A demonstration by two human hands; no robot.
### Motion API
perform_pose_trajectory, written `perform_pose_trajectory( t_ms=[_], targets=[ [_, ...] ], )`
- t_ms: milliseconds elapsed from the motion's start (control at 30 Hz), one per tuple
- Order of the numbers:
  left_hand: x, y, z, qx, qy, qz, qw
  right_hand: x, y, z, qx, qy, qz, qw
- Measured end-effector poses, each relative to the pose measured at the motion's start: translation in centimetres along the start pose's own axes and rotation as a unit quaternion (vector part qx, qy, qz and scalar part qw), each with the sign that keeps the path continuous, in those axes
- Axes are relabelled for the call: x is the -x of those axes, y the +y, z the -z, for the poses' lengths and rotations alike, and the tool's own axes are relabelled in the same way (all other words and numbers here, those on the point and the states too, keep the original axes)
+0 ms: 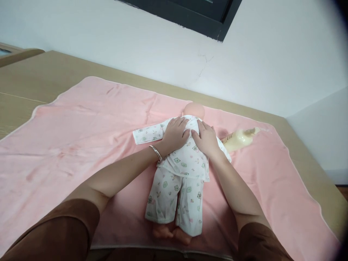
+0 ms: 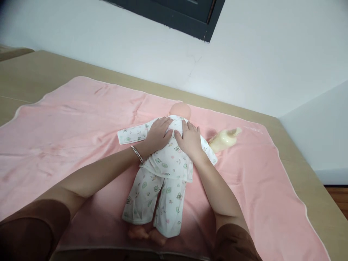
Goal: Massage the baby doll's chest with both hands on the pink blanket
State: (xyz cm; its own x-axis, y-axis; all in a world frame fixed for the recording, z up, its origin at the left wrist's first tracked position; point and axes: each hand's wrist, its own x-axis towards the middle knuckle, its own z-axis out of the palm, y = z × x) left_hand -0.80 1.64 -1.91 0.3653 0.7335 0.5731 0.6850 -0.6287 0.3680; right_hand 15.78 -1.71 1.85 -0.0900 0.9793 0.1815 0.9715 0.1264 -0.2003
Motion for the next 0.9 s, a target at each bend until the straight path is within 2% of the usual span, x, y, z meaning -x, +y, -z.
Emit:
perform_pose_trajectory(
  t_ms=[133,233,433,533,733,900],
  targets=[
    [0.0,0.4,0.4,-0.009,-0.001,-0.008,1.000,0.1,-0.3,0.6,0.012,-0.010,-0.007,1.000],
    [0.0,1.4,1.4,-0.029,-0.019,-0.011,0.999,0.7,-1.1,1.4,0.035,-0.037,-0.023,0.998],
    [0.8,4.4,3.5,-0.100,-0.077,0.060,0.990,2.6,-2.7,3.1,0.094,-0.083,-0.013,0.992],
    [0.7,3.9,3.0,-0.077,-0.066,0.057,0.993,2.0,-1.9,3.0,0.059,-0.090,-0.013,0.994],
    [-0.2,1.3,1.3,-0.031,-0.036,0.034,0.998,-0.6,0.5,1.2,0.003,-0.065,-0.029,0.997],
    [0.3,2.2,1.7,-0.049,-0.024,-0.007,0.998,0.5,-1.0,1.2,0.041,-0.020,-0.023,0.999]
  ],
)
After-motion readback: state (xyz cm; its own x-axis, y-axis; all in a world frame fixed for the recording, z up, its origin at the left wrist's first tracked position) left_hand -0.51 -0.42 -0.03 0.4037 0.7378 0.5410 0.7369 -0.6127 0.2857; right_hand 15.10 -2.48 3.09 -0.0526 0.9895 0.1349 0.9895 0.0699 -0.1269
